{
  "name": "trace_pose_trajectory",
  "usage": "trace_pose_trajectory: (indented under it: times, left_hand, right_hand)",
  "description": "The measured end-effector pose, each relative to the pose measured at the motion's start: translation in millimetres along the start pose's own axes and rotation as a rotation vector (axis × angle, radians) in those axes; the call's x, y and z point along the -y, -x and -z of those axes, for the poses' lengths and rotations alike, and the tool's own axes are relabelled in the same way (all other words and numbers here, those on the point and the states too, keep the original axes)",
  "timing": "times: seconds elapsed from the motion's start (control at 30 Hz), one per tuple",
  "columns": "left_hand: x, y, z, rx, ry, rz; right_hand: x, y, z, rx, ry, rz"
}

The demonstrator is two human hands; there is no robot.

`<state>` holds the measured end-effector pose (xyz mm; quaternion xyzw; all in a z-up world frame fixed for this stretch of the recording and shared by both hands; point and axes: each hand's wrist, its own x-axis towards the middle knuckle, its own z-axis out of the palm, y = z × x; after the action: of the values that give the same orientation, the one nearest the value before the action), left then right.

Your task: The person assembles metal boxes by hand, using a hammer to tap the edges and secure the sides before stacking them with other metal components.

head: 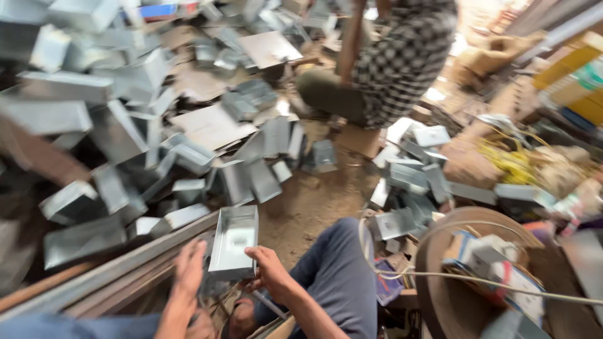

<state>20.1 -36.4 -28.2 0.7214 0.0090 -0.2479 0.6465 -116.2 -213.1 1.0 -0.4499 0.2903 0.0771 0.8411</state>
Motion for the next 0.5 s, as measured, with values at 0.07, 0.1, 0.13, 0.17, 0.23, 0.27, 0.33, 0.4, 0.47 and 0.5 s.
trace_pose_trajectory:
  times: [0.07,0.1,0.13,0.17,0.23,0.27,0.33,0.4,0.47,0.5]
  left_hand:
    - [13.6,-4.6,18.3,-0.173,-0.065,-0.044]
    - [15.0,-8.4,24.7,-0.198,0.032,-0.041]
    - [14.5,-12.8,31.7,-0.225,0.049,0.006]
    - [16.0,-12.6,41.0,-0.255,0.064,0.059]
    - [21.1,-17.9,47.1,-0.293,0.065,-0.008]
    - [23.3,-23.9,50.3,-0.344,0.076,-0.074]
    - [35.4,-31.0,52.2,-0.373,0.023,-0.107]
    - [45.4,-34.6,52.6,-0.413,-0.031,-0.136]
    - [44.8,-32.3,44.3,-0.436,-0.106,-0.257]
    - [38.5,-27.2,40.4,-0.443,-0.109,-0.254]
  right_hand:
    - [3.4,-2.9,18.2,-0.097,0.089,0.072]
    - [15.0,-7.6,31.9,-0.21,0.023,0.003]
    - [28.5,-12.3,46.2,-0.32,-0.045,-0.067]
    - [44.0,-17.8,61.8,-0.438,-0.148,-0.048]
    - [74.9,-13.3,94.7,-0.531,-0.228,0.193]
    - [89.7,-3.6,108.2,-0.511,-0.202,0.414]
    - [116.8,19.4,123.4,-0.696,-0.245,0.59]
    - [140.6,35.2,126.6,-1.035,-0.303,0.935]
    - [141.8,37.5,117.7,-1.015,-0.176,0.989]
    - [138.5,35.6,114.1,-0.983,-0.046,1.042]
